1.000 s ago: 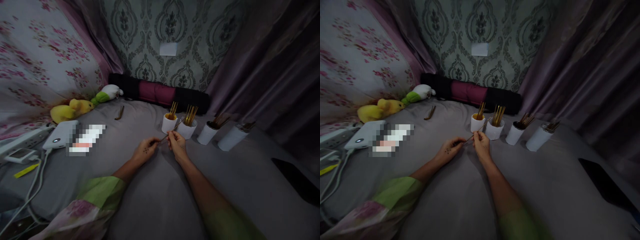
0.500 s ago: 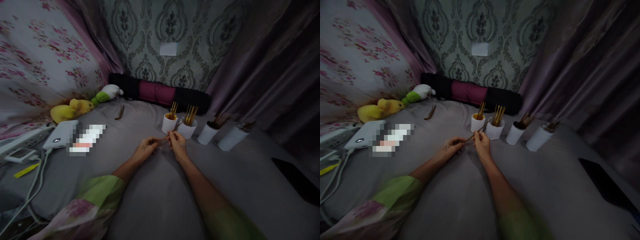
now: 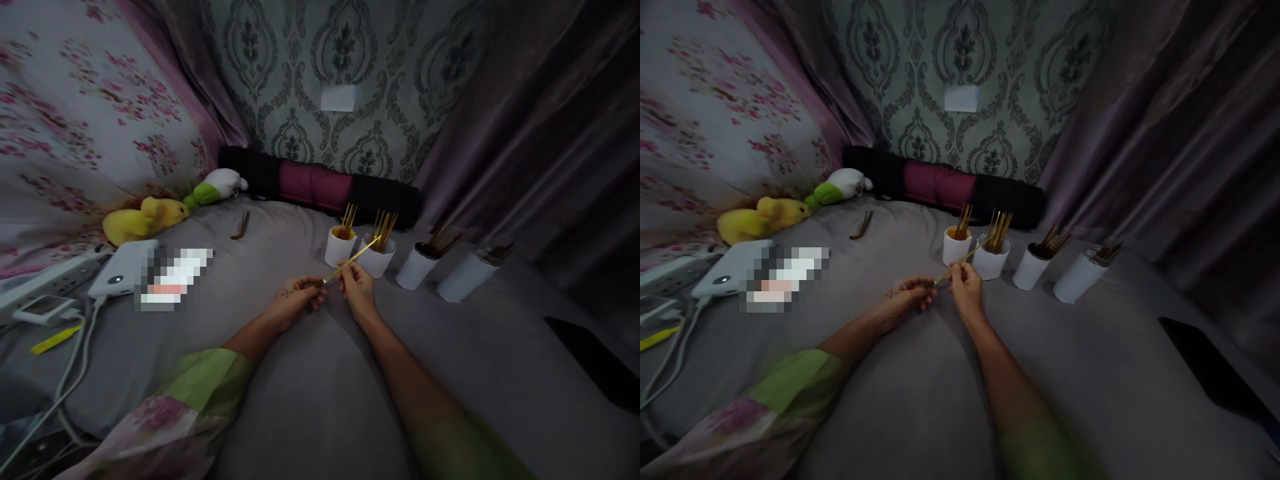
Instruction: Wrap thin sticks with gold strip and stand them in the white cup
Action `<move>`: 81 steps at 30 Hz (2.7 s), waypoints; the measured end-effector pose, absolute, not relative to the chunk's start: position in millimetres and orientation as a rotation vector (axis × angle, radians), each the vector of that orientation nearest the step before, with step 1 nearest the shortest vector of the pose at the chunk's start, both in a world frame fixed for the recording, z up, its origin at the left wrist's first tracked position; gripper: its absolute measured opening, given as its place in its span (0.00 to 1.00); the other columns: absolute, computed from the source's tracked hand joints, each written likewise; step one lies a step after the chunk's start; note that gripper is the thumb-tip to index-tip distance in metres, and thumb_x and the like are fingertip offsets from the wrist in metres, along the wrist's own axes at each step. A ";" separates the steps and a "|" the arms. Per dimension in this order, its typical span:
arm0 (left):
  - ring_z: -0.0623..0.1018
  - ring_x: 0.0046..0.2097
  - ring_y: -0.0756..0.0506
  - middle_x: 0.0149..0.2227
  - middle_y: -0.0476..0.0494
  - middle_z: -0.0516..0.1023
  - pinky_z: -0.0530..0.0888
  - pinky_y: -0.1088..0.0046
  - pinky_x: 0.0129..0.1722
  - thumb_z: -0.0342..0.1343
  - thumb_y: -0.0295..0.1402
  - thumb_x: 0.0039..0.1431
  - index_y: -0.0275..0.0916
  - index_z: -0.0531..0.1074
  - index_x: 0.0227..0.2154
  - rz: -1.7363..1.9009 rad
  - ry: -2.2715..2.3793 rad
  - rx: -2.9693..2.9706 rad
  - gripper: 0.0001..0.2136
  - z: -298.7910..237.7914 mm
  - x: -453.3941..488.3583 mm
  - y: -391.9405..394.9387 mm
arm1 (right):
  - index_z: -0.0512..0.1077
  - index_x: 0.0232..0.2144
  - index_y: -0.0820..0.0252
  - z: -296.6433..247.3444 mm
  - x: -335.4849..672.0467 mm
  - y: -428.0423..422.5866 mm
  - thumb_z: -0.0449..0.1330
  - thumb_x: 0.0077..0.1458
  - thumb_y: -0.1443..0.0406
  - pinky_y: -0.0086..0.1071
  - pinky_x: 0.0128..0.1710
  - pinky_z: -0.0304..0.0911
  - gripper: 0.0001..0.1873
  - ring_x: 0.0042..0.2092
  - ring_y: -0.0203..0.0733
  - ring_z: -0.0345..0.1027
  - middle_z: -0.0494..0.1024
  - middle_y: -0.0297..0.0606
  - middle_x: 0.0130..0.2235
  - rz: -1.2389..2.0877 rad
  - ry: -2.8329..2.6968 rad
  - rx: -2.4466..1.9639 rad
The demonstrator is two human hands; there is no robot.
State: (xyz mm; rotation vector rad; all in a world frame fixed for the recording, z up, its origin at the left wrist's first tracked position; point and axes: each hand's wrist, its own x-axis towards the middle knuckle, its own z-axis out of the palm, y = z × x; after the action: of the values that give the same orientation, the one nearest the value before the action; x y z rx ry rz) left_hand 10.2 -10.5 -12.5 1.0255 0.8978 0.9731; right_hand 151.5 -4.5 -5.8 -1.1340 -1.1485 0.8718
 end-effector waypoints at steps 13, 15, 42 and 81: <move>0.71 0.27 0.54 0.29 0.43 0.74 0.66 0.80 0.24 0.54 0.22 0.48 0.32 0.67 0.37 0.891 0.763 0.800 0.11 -7.4 9.9 -14.0 | 0.69 0.31 0.61 -6.1 155.4 -4.6 0.52 0.51 0.56 0.23 0.16 0.50 0.14 0.20 0.29 0.54 0.63 0.28 0.21 0.825 -1.179 -1.165; 0.72 0.27 0.54 0.29 0.43 0.74 0.66 0.80 0.24 0.54 0.24 0.50 0.32 0.68 0.37 0.876 0.740 0.788 0.09 -8.5 9.9 -12.8 | 0.68 0.30 0.61 -6.3 155.9 -4.7 0.52 0.51 0.56 0.23 0.16 0.50 0.13 0.19 0.29 0.54 0.63 0.28 0.21 0.817 -1.180 -1.173; 0.70 0.27 0.55 0.31 0.42 0.74 0.66 0.82 0.25 0.55 0.22 0.51 0.31 0.68 0.37 0.694 0.611 0.744 0.09 -8.5 10.2 -13.8 | 0.70 0.29 0.61 -5.6 168.6 2.0 0.50 0.52 0.55 0.25 0.18 0.49 0.16 0.18 0.30 0.51 0.60 0.27 0.18 0.662 -1.303 -1.292; 0.71 0.28 0.55 0.32 0.42 0.74 0.69 0.81 0.29 0.56 0.23 0.50 0.31 0.69 0.38 0.690 0.612 0.720 0.10 -12.2 8.2 -12.0 | 0.67 0.25 0.62 67.6 212.0 29.7 0.54 0.50 0.55 0.22 0.10 0.46 0.15 0.15 0.26 0.53 0.68 0.31 0.20 0.621 -1.221 -1.347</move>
State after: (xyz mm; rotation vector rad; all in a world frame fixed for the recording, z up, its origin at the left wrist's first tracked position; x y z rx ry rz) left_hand 8.2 -12.0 -12.2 0.7196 0.6119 0.6901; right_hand 212.0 29.7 67.6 -1.3467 -1.2210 0.6212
